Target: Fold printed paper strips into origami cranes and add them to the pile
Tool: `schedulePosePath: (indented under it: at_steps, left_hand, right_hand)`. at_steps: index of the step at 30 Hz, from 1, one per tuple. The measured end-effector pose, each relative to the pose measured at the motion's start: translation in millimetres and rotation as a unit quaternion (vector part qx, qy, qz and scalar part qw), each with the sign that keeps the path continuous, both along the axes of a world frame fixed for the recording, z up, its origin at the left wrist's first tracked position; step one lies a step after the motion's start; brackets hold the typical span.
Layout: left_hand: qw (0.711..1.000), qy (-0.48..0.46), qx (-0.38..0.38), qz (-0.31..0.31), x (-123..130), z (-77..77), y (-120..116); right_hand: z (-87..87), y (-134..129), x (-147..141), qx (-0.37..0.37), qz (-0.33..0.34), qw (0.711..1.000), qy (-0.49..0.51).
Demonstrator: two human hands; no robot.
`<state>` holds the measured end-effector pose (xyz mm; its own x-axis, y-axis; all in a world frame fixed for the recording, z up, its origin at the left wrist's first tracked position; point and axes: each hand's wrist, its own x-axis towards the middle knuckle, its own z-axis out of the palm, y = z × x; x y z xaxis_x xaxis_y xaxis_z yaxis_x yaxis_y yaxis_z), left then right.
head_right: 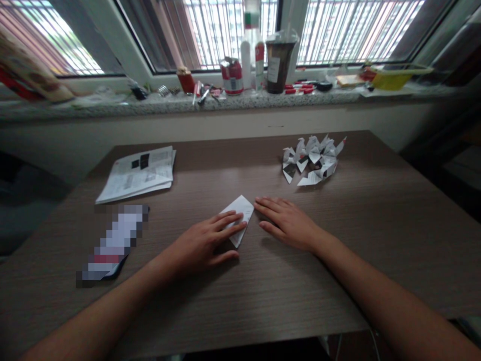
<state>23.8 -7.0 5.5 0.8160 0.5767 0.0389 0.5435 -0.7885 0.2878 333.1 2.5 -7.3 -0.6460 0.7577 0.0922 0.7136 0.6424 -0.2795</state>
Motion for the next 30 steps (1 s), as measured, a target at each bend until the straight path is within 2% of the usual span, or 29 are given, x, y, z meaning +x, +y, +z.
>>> schedulePosePath:
  at_steps: [6,11,14,23,30]
  left_hand:
    - [1.000,-0.007,0.000,-0.004,1,1.3,-1]
    - [1.000,-0.007,-0.001,-0.004,1,3.2,-1]
    - [1.000,-0.009,0.000,-0.001,2,3.1,-2]
    - [1.000,-0.009,-0.001,-0.024,-2,3.9,1]
    - [1.000,-0.008,-0.008,-0.025,-3,5.1,1]
  right_hand:
    - [2.9,-2,-3,0.011,0.002,1.000,-0.007]
    - [2.5,-9,-9,0.011,0.092,0.996,-0.020]
    - [-0.4,-12,-11,-0.002,0.113,0.993,-0.013]
    - [-4.2,-11,-9,0.005,0.096,0.995,-0.022]
    - [-8.1,-6,-9,0.024,0.033,0.998,-0.040]
